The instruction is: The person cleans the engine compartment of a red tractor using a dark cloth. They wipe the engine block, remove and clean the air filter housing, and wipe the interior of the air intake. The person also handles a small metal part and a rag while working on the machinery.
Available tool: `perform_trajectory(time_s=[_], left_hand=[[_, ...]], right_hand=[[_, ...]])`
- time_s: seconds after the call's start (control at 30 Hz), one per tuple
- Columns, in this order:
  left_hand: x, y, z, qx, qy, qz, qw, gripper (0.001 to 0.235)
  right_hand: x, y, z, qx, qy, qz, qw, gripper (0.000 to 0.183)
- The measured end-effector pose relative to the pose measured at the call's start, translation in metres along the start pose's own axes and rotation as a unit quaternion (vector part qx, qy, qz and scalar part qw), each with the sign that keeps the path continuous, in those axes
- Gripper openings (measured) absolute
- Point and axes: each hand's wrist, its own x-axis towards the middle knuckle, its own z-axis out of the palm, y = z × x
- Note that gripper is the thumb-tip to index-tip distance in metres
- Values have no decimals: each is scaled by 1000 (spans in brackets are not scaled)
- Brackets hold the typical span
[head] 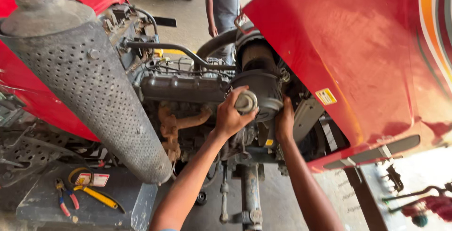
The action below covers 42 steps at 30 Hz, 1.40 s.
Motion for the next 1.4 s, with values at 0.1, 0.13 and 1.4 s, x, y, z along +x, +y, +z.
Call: perform_trajectory(time_s=[0.1, 0.13, 1.4], left_hand=[[-37, 24, -17, -21, -34, 20, 999, 73], [-51, 32, -21, -32, -45, 14, 998, 74], [-291, 235, -71, -10, -17, -340, 940, 76]], right_hand=[[-61, -12, -5, 115, -2, 101, 988, 58], [-79, -13, -12, 125, 4, 121, 985, 59], [-340, -30, -177, -56, -1, 314, 948, 23]])
